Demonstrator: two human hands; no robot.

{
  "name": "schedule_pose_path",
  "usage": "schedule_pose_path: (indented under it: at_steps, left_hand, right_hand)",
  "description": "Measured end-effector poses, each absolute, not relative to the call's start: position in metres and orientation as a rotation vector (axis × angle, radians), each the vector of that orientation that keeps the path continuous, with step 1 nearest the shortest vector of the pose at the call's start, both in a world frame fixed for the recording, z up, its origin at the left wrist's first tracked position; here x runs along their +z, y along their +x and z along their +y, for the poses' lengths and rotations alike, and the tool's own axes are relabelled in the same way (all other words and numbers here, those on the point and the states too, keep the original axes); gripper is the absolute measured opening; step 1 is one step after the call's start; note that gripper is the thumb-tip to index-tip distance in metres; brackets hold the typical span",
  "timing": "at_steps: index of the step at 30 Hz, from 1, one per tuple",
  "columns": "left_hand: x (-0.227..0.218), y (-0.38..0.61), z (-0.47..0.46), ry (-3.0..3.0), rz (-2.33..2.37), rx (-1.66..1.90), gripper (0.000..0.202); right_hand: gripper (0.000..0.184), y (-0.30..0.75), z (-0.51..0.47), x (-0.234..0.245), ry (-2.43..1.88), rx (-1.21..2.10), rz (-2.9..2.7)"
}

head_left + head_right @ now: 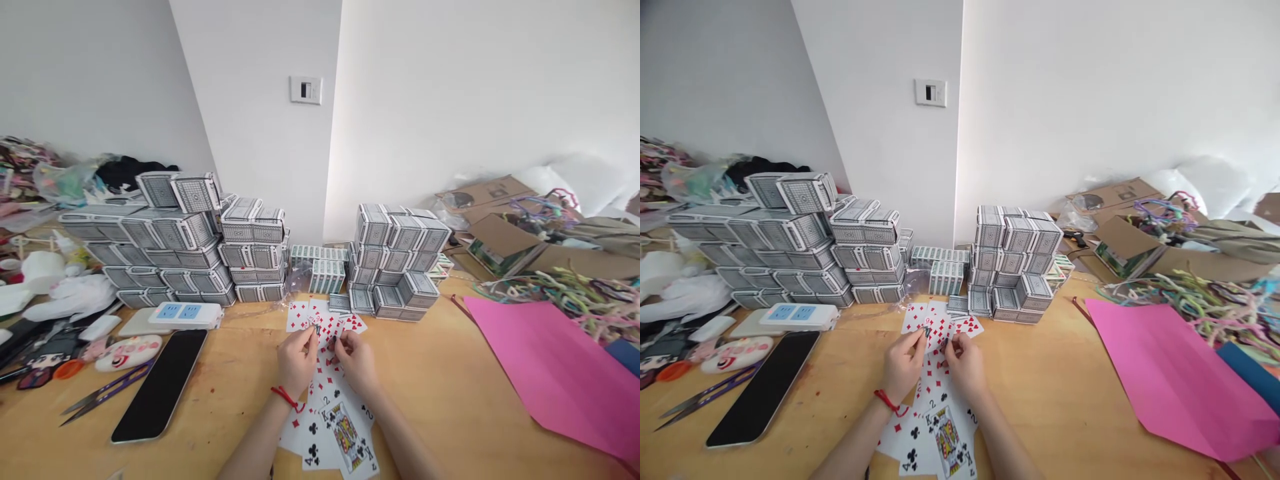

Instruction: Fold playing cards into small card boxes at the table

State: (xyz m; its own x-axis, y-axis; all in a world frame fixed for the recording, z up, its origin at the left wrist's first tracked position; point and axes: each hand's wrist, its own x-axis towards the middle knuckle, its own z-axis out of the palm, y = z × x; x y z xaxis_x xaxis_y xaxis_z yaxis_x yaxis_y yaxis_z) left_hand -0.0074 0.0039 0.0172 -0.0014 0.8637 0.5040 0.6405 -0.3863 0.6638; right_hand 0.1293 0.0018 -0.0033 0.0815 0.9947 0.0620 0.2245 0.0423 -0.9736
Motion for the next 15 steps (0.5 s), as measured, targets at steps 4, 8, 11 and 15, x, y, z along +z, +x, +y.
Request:
schedule_pose_path:
  at_steps: [4,8,11,15]
  left_hand:
    - [0.018,-0.007,0.005,1.978,1.591,1.379,0.028]
    - [0.015,-0.008,0.007,1.941,1.580,1.423,0.027]
    - [0.012,-0.009,0.008,1.908,1.571,1.426,0.028]
    - [0.011,-0.009,0.007,1.890,1.546,1.392,0.030]
  right_hand:
    - [0.028,0.129,0.006,-0.003,-1.294,1.083,-1.306]
    - [0.029,0.131,0.010,-0.007,-1.243,1.182,-1.290]
    - [0.024,0.131,0.011,-0.012,-1.289,1.123,-1.307]
    - [0.021,0.128,0.006,-0.013,-1.333,1.020,-1.294]
